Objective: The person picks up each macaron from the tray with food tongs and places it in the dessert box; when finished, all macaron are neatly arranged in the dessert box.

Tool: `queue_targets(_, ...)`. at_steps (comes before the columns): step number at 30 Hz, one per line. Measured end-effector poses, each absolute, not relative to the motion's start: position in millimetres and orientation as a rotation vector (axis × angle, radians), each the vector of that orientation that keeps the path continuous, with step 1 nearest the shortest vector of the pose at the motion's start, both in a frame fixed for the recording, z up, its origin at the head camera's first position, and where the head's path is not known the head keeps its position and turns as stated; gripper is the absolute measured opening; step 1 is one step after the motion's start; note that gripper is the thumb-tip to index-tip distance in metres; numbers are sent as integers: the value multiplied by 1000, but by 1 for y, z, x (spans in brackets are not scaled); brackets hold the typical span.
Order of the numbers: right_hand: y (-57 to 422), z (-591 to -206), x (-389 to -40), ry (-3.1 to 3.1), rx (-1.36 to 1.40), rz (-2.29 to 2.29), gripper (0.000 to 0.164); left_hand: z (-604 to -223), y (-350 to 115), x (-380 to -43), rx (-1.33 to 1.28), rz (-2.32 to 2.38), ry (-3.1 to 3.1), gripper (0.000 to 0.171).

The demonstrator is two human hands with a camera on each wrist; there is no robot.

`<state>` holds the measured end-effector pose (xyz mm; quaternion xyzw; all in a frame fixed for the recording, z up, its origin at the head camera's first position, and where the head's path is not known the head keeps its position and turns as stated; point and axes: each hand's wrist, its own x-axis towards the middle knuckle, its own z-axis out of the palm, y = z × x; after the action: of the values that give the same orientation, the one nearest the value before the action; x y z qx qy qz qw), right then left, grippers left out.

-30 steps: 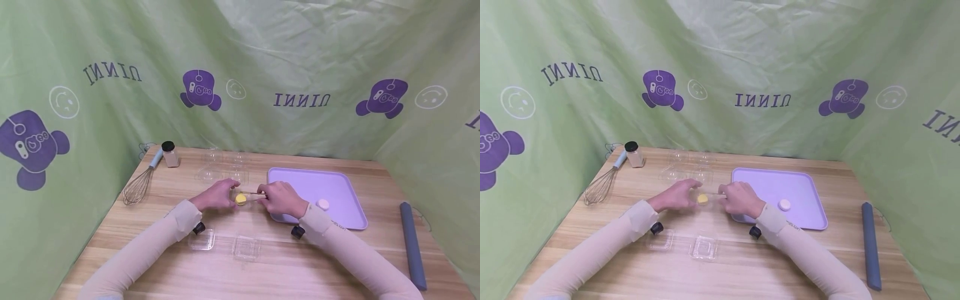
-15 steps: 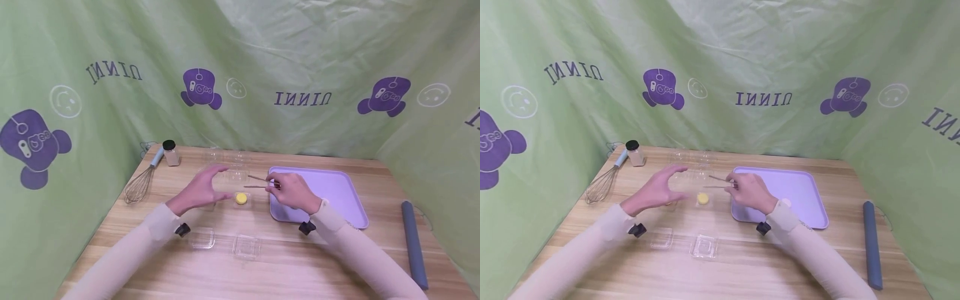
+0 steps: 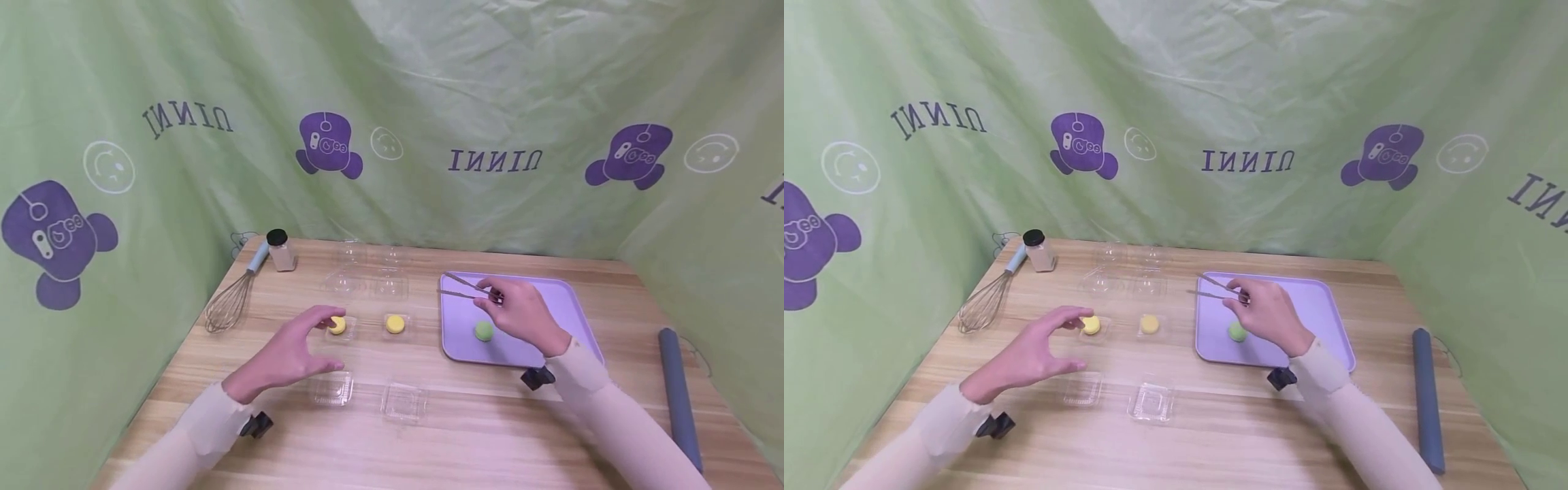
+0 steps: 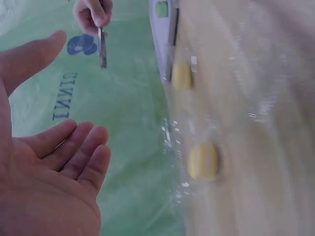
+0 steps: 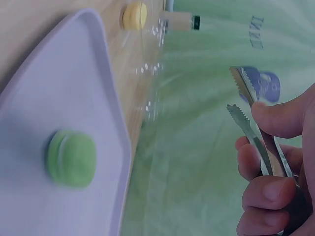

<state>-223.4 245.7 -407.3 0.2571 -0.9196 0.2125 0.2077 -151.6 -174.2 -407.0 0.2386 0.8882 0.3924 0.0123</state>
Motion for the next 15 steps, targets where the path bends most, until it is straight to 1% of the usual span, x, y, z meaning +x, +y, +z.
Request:
queue_targets(11,285,-415,-201,-2697,547,594,18,-439,-196,-130,732,1229,2715,100)
queue_targets(15,298,-422,-190,-2776,515,621,16,-449,-198,-125,693,1237,2664,102)
